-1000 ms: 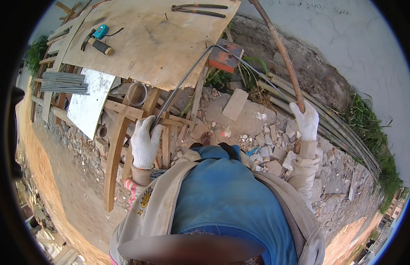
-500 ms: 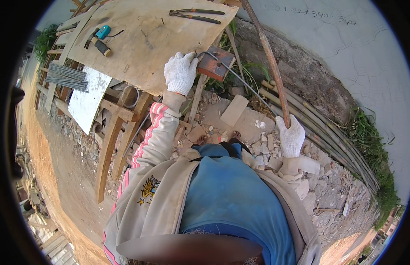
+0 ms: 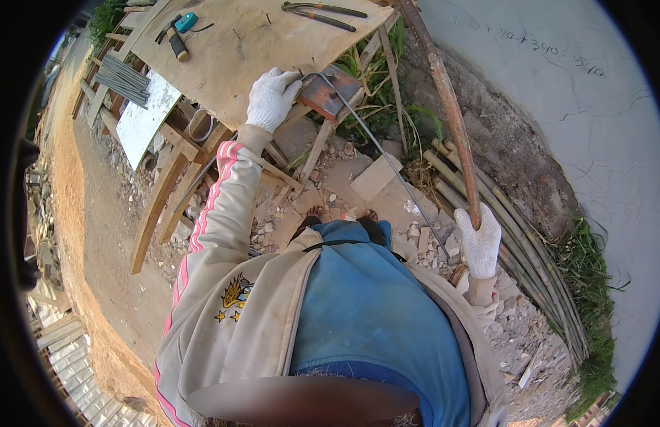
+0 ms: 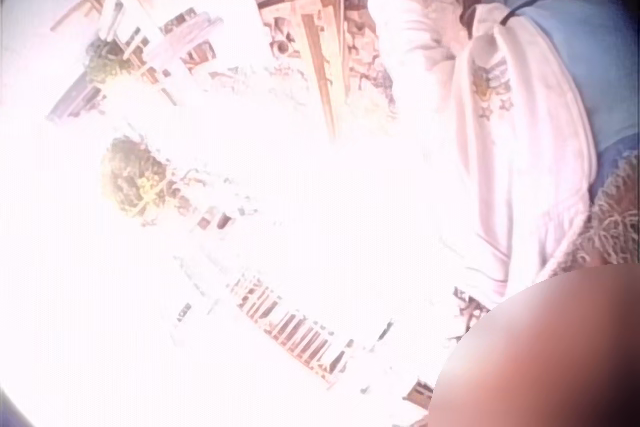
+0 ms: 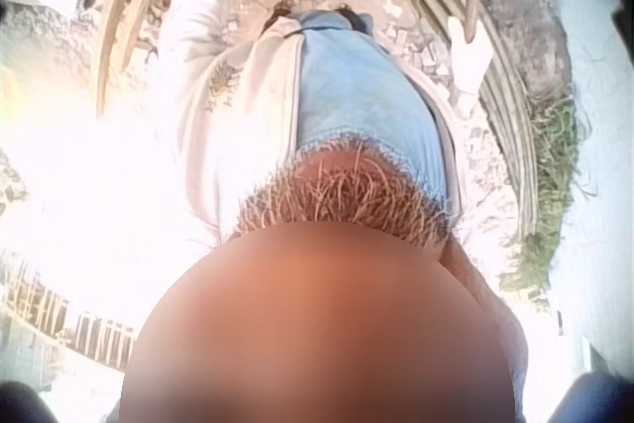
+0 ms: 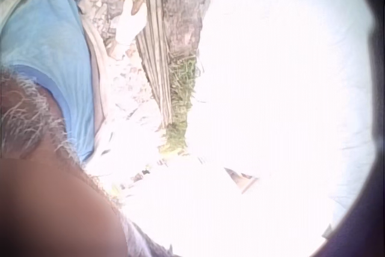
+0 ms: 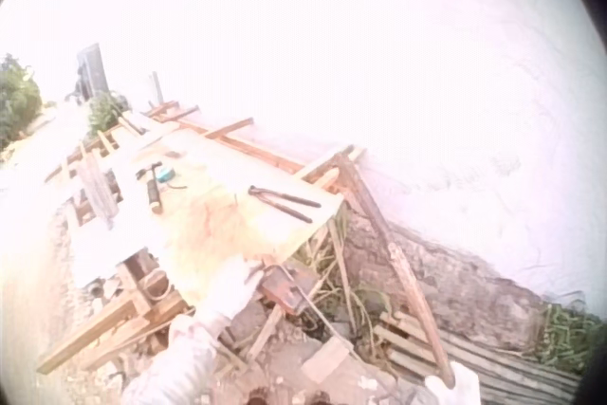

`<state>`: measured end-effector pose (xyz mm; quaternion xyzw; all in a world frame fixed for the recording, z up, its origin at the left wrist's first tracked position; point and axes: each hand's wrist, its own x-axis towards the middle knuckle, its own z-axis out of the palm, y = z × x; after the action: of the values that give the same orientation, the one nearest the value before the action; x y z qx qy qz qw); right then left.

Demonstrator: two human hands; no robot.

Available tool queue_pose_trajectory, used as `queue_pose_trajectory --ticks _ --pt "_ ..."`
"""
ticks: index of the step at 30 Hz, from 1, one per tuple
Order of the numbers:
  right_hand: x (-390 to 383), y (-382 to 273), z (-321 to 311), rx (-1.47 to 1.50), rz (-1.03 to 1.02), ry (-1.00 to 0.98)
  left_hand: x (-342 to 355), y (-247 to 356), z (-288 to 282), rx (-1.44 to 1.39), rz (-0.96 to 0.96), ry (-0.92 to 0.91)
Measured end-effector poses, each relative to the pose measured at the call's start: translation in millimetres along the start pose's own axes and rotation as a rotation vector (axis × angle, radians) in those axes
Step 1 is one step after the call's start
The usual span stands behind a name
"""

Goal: The person repeatedly bends thin metal rods into U-shapes using a curved metal bar as a lever against a wooden workbench. They pick up rods from a pile, position them, apply force to bend them, and place the finished pieces aside.

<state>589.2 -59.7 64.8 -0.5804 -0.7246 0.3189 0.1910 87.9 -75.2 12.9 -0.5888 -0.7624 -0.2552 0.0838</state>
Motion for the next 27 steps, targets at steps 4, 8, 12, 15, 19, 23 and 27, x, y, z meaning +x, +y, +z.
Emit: queue_pose_trajectory --ticks 4,8,12,15,19,23,27 --pt "34 48 -12 -0.329 0.095 0.109 -3 2 -3 -0.046 -0.041 -0.01" --pt "69 77 -36 -0.566 -0.119 0.055 -5 2 -2 -0.055 -0.043 0.029" --pt "121 83 -62 -0.707 -0.218 -0.06 -5 -1 1 -0.051 -0.031 0.034" --pt "161 79 -76 -0.745 -0.316 -0.089 -5 -2 1 -0.051 -0.034 0.029" --pt "207 75 -85 -0.764 -0.428 -0.125 -6 -1 0 -0.04 -0.062 0.002" --pt "249 76 -86 -0.802 -0.515 -0.132 -6 0 1 -0.021 -0.057 0.01" --pt "287 74 -85 -0.823 -0.554 -0.14 -5 -2 2 -0.029 -0.071 -0.004"
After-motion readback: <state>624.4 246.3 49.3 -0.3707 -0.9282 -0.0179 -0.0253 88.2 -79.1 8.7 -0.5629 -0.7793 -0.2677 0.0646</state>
